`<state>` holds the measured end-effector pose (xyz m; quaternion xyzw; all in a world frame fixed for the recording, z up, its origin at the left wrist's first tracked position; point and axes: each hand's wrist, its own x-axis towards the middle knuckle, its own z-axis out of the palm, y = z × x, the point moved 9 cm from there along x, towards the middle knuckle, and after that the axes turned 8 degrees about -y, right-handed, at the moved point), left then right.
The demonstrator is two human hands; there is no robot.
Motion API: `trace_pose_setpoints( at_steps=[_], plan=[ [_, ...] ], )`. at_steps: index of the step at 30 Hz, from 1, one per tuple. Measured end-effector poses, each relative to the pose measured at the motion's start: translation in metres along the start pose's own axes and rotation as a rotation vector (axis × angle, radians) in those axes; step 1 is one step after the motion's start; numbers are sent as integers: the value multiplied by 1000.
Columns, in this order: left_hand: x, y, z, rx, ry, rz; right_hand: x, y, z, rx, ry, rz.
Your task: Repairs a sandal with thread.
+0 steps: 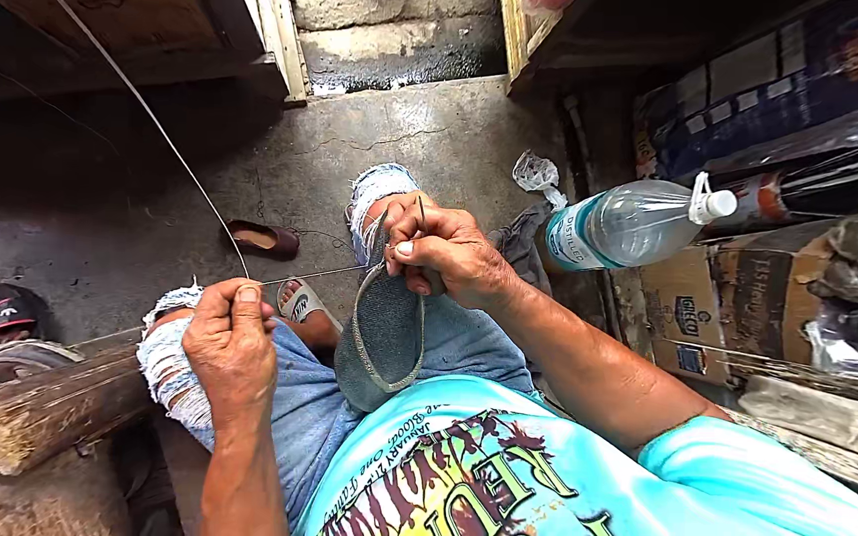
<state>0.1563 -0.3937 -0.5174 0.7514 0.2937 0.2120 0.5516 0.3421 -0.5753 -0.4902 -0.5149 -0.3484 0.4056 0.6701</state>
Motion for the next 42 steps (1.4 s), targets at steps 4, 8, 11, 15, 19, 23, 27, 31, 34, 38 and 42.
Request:
trace_pose_setpoints(
  at_steps=[4,8,11,15,19,23,27,31,34,38,42],
  plan=[
    [13,-4,-43,140,135,-3,1,4,-5,154,34,-3],
    [23,-13,-44,-230,99,-69,1,8,-3,329,-73,53],
    [29,-2,-18,-689,-65,-59,1,10,-2,366,-128,89],
    [32,10,10,-1027,-152,-146,3,6,2,351,-198,32],
    [43,2,27,-1156,-178,-263,3,7,2,380,-229,2],
    [56,-9,43,-1115,-190,-333,2,10,0,429,-242,38],
    [80,-34,51,-963,-53,-399,2,14,-1,444,-250,56],
    [96,-58,58,-818,-19,-418,2,17,-3,411,-232,69],
    [102,-73,55,-711,38,-450,1,17,-4,385,-214,74],
    [106,-91,50,-621,134,-518,1,18,-4,380,-190,63],
    [107,-114,60,-516,170,-588,2,18,-4,383,-161,62]
  ],
)
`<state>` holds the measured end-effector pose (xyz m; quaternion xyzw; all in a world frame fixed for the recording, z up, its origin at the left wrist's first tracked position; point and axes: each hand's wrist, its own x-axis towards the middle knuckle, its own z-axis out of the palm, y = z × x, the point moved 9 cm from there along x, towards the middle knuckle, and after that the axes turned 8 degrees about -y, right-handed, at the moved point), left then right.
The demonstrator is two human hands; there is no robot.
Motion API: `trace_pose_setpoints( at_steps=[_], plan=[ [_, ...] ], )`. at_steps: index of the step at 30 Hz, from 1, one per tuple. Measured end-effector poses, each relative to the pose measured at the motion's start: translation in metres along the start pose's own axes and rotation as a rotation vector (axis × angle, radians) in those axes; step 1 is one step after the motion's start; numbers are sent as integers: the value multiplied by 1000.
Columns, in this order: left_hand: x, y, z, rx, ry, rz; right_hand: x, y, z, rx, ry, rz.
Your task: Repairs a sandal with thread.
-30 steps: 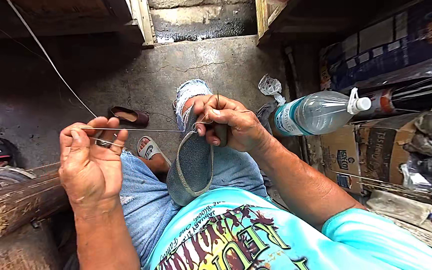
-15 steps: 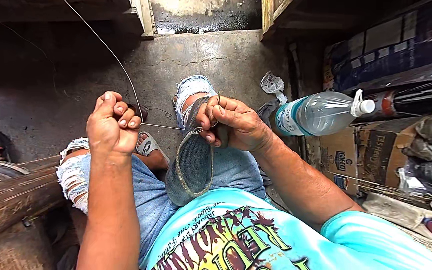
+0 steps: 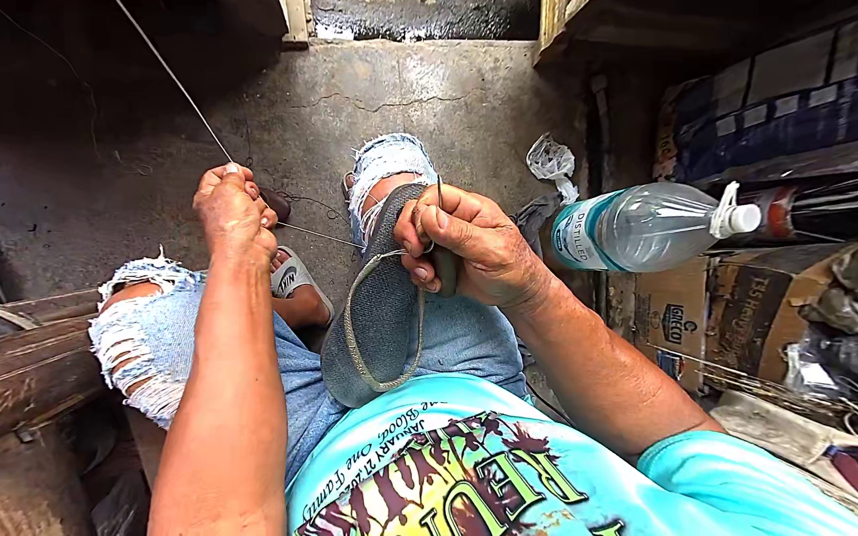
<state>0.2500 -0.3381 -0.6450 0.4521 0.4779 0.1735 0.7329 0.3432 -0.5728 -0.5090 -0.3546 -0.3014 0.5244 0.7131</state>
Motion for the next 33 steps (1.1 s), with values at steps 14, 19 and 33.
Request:
trace_pose_setpoints(
  at_steps=[14,19,33],
  plan=[
    [11,-65,-19,240,123,-158,-2,-2,5,-357,1,-12],
    [9,-68,-22,319,142,-181,0,-3,10,-491,4,-35],
    [-74,21,12,494,-379,173,-12,-7,-4,-130,0,-67]
  ],
)
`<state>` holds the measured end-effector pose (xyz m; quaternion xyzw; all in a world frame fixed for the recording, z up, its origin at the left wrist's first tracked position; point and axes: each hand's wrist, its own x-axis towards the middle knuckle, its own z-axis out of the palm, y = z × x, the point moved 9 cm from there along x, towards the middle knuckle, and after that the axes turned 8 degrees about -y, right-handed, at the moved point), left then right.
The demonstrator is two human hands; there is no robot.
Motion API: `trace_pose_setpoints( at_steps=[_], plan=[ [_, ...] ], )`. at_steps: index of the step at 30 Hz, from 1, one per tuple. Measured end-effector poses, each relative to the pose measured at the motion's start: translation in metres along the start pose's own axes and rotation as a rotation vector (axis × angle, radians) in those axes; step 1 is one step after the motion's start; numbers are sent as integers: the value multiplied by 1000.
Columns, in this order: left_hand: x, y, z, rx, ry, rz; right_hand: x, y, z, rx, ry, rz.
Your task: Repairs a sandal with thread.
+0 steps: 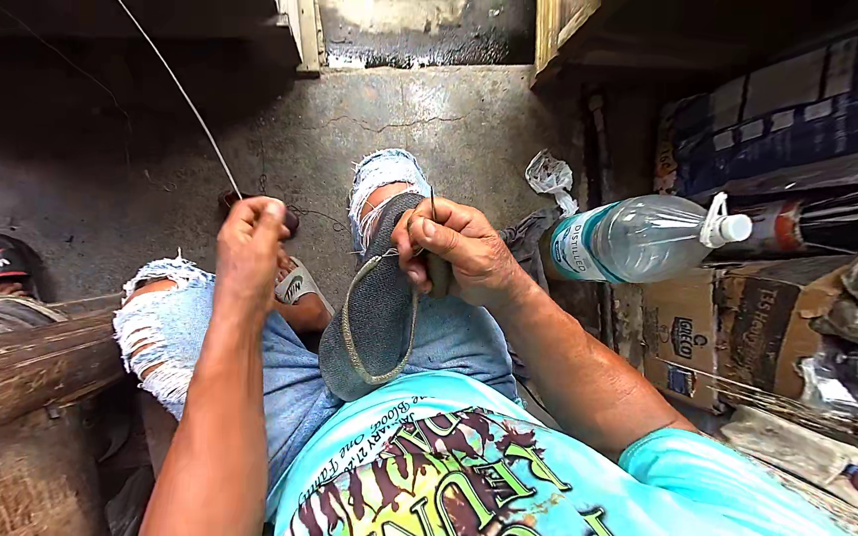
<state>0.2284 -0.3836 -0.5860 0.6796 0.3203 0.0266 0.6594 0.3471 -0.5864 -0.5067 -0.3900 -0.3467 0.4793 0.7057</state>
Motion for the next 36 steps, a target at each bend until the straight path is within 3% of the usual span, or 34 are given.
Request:
trace_pose_setpoints(
  at_steps=[2,5,9,13,19,26,32,36],
  plan=[
    [-37,31,33,60,-227,94,2,0,3,57,-20,-2],
    [-64,50,68,58,-329,161,3,0,9,88,-52,16],
    [-67,52,75,139,-249,174,-10,-2,13,49,-31,87],
    [-66,53,78,190,-224,190,-27,-10,6,-147,99,236],
    [-64,50,80,179,-209,175,-24,-9,4,-28,125,341],
    [-66,53,79,85,-275,122,-27,-13,-2,-90,52,302],
    [-54,53,79,383,-199,141,-26,-12,-10,-217,109,281],
    [-53,53,82,300,-231,121,-27,-15,-10,-280,123,276]
  ],
)
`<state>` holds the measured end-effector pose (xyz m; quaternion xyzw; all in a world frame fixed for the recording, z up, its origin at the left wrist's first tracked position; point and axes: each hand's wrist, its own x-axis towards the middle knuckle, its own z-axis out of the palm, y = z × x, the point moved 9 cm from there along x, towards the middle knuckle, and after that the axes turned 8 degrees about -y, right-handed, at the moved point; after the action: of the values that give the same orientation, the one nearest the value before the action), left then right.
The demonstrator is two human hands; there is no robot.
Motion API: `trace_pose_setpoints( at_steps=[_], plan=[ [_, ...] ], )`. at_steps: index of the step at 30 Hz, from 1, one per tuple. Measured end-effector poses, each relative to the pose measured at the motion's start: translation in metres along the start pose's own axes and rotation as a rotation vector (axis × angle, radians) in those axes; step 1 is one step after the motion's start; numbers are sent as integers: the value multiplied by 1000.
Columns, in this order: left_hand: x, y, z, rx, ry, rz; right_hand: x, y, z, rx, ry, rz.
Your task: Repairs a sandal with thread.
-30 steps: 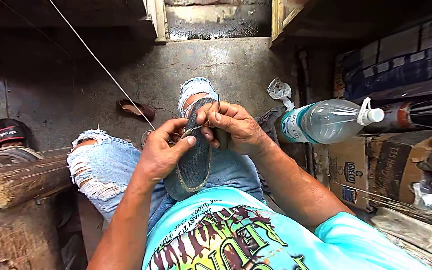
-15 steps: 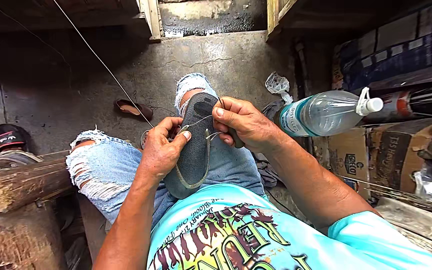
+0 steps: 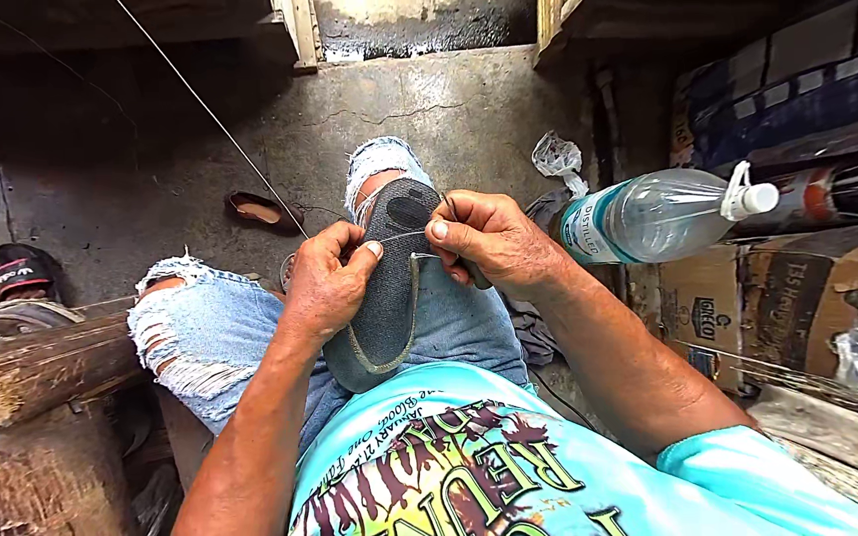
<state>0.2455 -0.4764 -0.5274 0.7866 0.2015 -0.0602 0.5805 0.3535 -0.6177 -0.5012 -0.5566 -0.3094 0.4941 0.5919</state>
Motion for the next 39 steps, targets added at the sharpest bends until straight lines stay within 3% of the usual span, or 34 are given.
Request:
trace_pose_setpoints(
  at_steps=[4,10,13,17,22,30,39],
  plan=[
    [-3,-1,0,-225,-85,-4,-4,-3,-8,-93,61,4],
    [-12,-3,-5,-417,-212,6,-27,-19,-29,-680,352,94],
    [-16,-3,-12,-432,-137,8,-35,-32,-4,-720,268,108],
    [-20,2,-13,-406,-99,36,-30,-40,40,-797,71,-107],
    [-22,4,-14,-358,-69,49,-23,-27,55,-830,92,-221],
    [-25,12,-14,-305,-50,103,-20,-22,56,-790,84,-201],
    [-34,41,-10,-3,37,192,-24,-38,52,-871,65,-122]
  ],
)
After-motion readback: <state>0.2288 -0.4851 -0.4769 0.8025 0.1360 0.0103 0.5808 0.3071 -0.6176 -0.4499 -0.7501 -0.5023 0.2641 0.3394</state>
